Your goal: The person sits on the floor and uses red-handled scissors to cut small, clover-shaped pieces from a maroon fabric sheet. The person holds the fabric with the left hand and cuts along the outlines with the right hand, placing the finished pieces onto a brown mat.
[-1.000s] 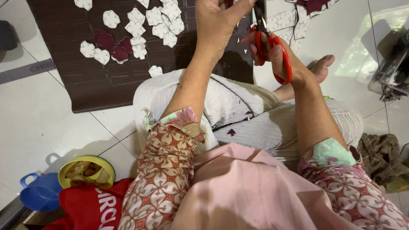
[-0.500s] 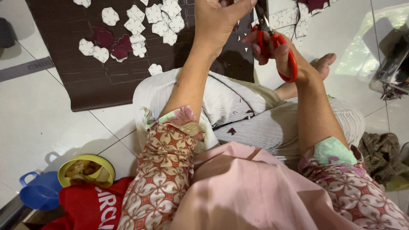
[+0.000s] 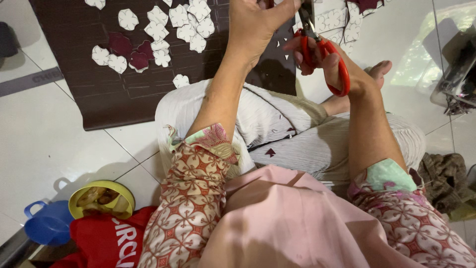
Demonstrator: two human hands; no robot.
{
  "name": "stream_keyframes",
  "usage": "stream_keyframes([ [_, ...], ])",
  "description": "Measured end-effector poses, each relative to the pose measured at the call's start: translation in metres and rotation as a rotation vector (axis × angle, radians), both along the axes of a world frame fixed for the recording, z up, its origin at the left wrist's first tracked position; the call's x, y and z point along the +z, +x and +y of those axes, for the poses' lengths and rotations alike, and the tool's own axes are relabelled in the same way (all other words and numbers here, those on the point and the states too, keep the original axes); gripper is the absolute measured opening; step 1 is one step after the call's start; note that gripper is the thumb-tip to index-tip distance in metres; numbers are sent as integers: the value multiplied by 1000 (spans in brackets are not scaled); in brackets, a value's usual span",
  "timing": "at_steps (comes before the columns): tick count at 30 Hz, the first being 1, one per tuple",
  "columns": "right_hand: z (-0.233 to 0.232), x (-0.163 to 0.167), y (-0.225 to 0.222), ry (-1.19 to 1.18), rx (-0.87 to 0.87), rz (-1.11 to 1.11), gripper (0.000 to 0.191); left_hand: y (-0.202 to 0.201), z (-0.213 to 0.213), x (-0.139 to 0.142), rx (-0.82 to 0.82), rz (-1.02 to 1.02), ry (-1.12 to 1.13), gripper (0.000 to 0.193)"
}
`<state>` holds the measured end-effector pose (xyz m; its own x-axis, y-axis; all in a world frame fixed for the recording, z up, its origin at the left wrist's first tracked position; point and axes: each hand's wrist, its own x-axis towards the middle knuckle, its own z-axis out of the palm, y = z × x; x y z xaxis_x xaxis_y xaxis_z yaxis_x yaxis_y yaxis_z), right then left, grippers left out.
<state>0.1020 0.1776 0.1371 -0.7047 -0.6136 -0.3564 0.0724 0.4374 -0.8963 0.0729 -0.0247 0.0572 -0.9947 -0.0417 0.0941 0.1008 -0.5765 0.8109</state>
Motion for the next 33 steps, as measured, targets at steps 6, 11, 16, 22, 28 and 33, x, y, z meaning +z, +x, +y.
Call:
stream_keyframes([
  [6,1,-3,-4,-38,-12,-11,122,0,-1,-1,0,-8,13,15],
  [11,6,-4,-5,-35,-14,-20,125,2,-4,-1,-9,-7,-32,16],
  [16,8,-4,-7,-35,-16,-29,128,1,-7,1,-10,-13,-64,15],
  [22,7,-2,-8,-26,-21,-34,130,2,-7,2,-49,-14,-14,11],
  [28,6,1,-9,29,-16,15,132,2,-11,3,-35,5,-113,11],
  [33,5,2,-10,29,-7,-9,132,2,-11,7,-41,-10,-91,10],
])
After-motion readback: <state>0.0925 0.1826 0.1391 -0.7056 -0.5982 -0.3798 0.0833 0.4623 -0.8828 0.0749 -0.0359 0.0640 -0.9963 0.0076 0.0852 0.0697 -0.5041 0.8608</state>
